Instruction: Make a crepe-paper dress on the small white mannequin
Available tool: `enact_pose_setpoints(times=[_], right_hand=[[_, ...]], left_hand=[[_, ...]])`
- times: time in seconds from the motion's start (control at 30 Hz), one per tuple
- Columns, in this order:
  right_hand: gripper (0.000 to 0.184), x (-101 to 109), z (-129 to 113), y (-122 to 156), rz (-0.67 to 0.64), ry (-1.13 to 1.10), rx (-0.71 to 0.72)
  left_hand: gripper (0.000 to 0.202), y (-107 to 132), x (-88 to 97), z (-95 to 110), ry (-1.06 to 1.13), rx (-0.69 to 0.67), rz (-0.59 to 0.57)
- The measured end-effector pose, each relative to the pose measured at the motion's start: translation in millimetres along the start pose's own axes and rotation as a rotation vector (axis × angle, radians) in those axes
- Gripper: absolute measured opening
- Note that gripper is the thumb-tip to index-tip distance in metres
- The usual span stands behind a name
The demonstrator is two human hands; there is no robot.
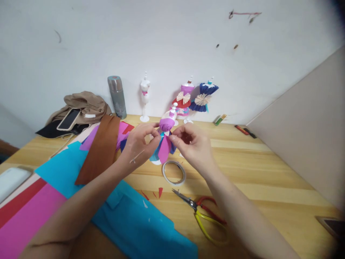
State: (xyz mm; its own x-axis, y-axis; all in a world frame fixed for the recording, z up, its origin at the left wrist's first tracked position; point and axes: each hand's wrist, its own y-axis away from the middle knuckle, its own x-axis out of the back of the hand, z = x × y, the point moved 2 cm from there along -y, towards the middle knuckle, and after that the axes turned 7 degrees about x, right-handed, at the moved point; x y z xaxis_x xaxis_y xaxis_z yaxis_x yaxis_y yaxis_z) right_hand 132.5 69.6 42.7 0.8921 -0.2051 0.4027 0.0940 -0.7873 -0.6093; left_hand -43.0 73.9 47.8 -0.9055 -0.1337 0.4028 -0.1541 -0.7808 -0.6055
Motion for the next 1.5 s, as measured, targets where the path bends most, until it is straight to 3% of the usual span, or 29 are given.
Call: enact_pose_setpoints(times=[0.13,0.3,0.6,0.73,1.27,1.5], right_hand=[[0.024,-5.2,-14.4,2.2,-0.004,0.204,0.076],[0.023,-9.9,-21.5,-0.2,-0.053,0.369,0.069],[0.018,-12.0,-22.6,-1.0,-0.049,0.556,0.091],[0.013,-12.6,-22.0,0.0,-0.056,0.577,0.119],[0.024,-15.0,-24.4,2.2,0.000,0.707,0.244],[0.023,-14.0,-15.4,0.0,0.043,0.531,0.221]], left_hand=[[0.015,0.7,-0.8,-0.1,0.003,0.037,0.004],[0.012,1.3,1.1,-4.4,-0.024,0.083,0.026],[0.013,0.5,2.4,-2.9,-0.035,0.017,0.019],[0.015,-0.3,0.9,-2.8,-0.046,-0.035,0.036],[0.016,-2.3,-1.6,0.1,-0.153,-0.098,0.000],[0.017,-2.2,-5.2,-2.5,-0.150,-0.096,0.019]])
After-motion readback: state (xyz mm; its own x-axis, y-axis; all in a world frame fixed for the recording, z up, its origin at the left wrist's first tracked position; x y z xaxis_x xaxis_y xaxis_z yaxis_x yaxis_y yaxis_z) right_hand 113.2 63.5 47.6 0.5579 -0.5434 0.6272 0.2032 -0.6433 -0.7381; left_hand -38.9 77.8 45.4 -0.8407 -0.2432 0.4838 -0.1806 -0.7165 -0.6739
